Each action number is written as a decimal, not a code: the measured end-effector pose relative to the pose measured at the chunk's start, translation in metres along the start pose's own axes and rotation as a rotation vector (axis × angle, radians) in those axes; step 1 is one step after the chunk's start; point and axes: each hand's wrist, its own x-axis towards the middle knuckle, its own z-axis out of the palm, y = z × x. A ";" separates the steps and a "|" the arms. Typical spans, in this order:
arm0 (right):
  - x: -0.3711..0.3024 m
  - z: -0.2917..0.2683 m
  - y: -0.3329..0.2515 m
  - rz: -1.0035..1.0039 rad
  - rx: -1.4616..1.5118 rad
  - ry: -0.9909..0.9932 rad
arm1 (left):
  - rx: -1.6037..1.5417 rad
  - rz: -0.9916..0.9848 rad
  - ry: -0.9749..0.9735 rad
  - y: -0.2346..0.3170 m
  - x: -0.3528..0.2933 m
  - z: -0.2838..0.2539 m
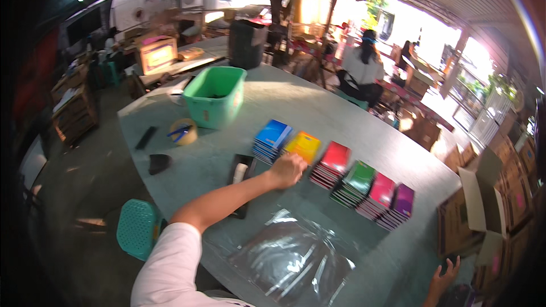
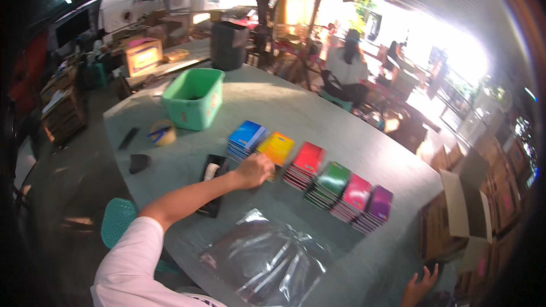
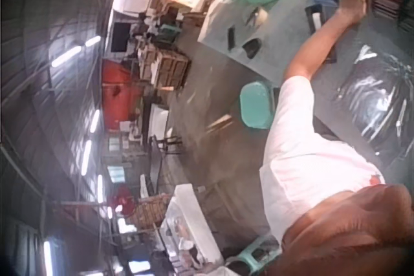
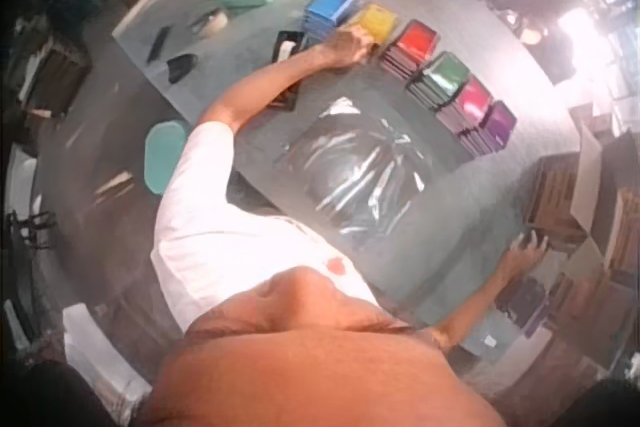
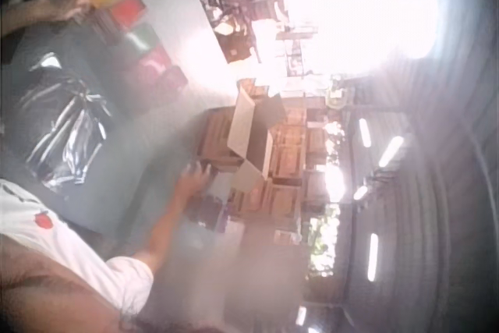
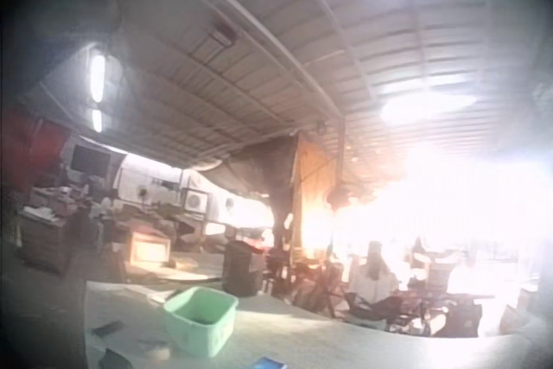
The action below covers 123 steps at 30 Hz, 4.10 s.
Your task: The person gathers small colorful notebooks from various stacks, aligns them into a single pile, places the pile onto a plastic sheet, and wraps the notebooks by folding and taping the plastic sheet around them.
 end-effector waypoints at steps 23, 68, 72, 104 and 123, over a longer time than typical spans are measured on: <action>-0.010 0.099 -0.445 -0.686 1.183 -0.834 | 0.290 -0.222 -0.341 -0.130 0.031 0.080; -0.029 0.132 -0.338 1.279 2.395 -1.176 | -0.205 0.581 -0.108 0.083 0.029 0.058; -0.051 0.157 -0.343 1.125 2.213 -1.294 | -0.130 0.485 -0.184 0.068 0.066 0.082; -0.051 0.172 -0.352 1.280 2.274 -1.222 | -0.179 0.476 -0.105 0.056 0.023 0.054; -0.035 0.148 -0.366 1.263 2.593 -1.082 | -0.685 -0.009 0.119 0.028 0.049 0.067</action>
